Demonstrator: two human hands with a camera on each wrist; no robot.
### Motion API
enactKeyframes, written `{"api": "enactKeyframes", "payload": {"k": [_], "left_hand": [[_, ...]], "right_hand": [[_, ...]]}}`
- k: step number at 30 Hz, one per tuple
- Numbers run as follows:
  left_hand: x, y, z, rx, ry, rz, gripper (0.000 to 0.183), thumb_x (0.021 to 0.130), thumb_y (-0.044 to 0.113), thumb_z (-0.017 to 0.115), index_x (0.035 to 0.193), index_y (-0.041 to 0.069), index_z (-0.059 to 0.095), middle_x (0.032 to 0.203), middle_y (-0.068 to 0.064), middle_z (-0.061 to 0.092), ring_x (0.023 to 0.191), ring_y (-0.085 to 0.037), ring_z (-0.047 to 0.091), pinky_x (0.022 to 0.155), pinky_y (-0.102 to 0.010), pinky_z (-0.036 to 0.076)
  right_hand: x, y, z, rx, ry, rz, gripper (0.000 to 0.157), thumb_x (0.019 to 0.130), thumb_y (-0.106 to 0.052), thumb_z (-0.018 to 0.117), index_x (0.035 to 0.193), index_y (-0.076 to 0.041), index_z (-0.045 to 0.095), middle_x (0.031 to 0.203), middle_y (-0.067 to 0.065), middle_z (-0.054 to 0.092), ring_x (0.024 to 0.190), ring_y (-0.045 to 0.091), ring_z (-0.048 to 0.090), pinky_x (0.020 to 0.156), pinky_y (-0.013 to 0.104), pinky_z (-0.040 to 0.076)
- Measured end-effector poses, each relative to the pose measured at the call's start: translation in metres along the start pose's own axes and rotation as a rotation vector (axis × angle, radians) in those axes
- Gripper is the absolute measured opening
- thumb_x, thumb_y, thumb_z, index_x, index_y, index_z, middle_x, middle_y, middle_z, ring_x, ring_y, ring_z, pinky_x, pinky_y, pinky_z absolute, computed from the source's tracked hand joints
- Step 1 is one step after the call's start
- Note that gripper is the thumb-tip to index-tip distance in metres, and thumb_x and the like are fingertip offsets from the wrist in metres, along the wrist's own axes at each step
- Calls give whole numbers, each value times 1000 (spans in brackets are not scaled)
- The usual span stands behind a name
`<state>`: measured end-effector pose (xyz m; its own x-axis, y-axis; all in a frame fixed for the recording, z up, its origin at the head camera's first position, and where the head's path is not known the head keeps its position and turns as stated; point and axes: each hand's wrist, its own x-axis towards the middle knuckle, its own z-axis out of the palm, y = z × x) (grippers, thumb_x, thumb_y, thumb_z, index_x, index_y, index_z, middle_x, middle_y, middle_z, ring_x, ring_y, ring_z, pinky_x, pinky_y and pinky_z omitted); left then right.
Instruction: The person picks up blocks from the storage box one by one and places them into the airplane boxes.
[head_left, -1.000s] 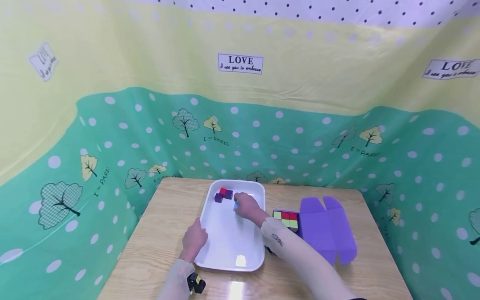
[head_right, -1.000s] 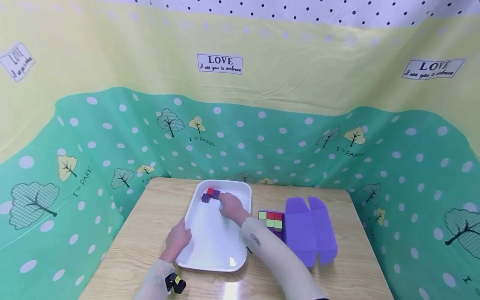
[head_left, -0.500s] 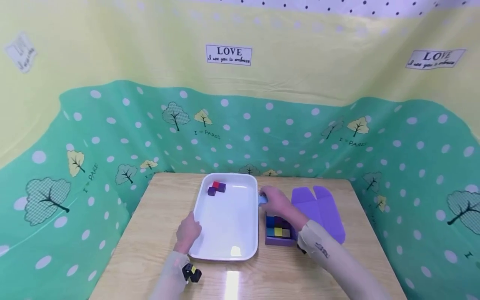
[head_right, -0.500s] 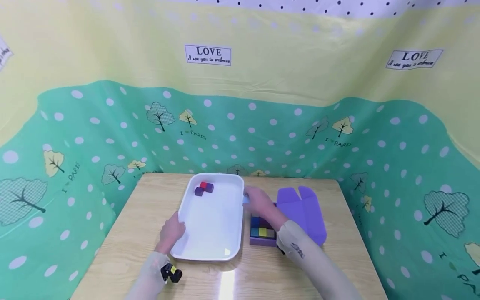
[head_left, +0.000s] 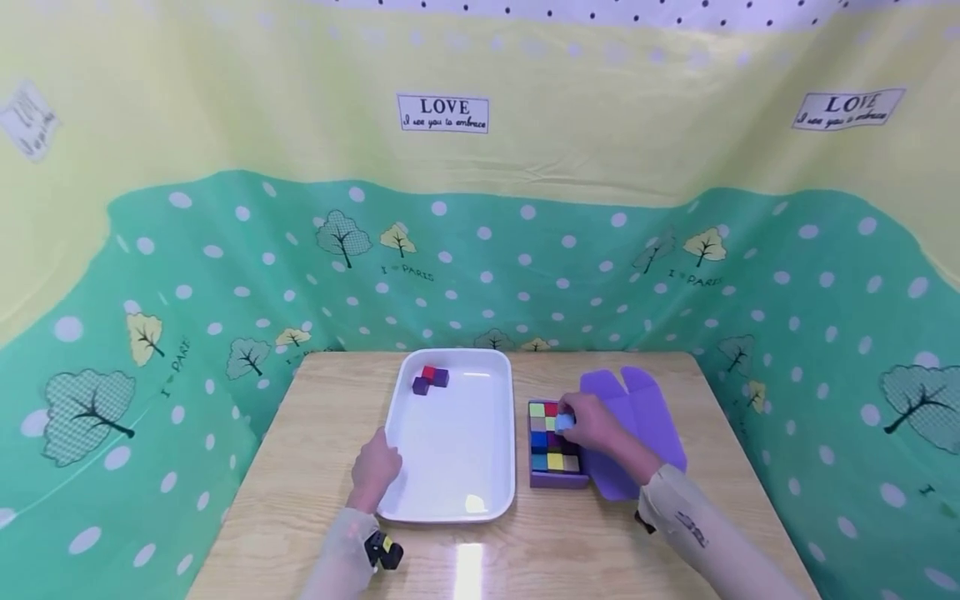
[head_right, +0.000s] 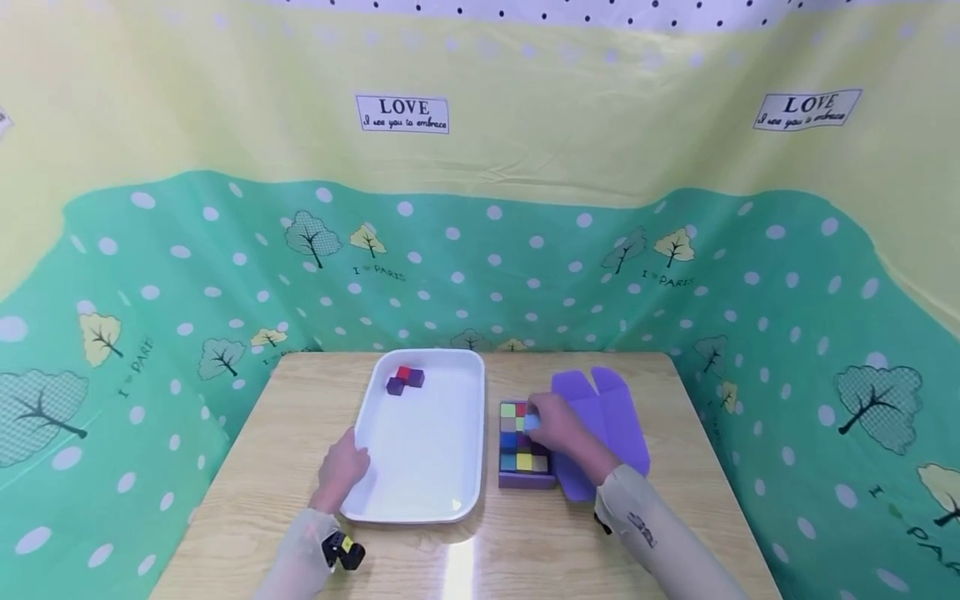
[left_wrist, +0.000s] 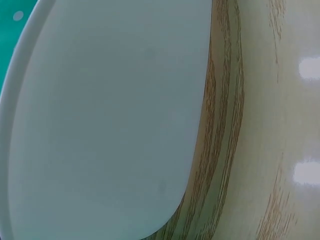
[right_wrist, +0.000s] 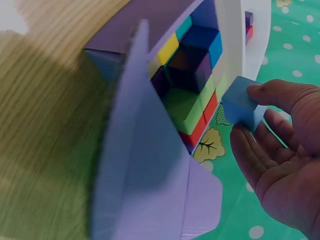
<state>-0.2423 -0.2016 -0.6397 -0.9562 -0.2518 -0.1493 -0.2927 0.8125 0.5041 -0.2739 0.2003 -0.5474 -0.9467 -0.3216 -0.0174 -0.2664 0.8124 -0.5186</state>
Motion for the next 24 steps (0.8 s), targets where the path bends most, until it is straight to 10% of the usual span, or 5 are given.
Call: {"api": "enactKeyframes", "payload": {"k": [24], "left_hand": [[-3,0,0,-8,15,2,53,92,11,53,141,-4,40,125,-31,56,101,-47,60,78,-56,52]], "right_hand": [[-14,18,16,-83,-67,76,27,71,-6,81,93,-9,67,89,2,62,79,18,54,74,38,53]]}}
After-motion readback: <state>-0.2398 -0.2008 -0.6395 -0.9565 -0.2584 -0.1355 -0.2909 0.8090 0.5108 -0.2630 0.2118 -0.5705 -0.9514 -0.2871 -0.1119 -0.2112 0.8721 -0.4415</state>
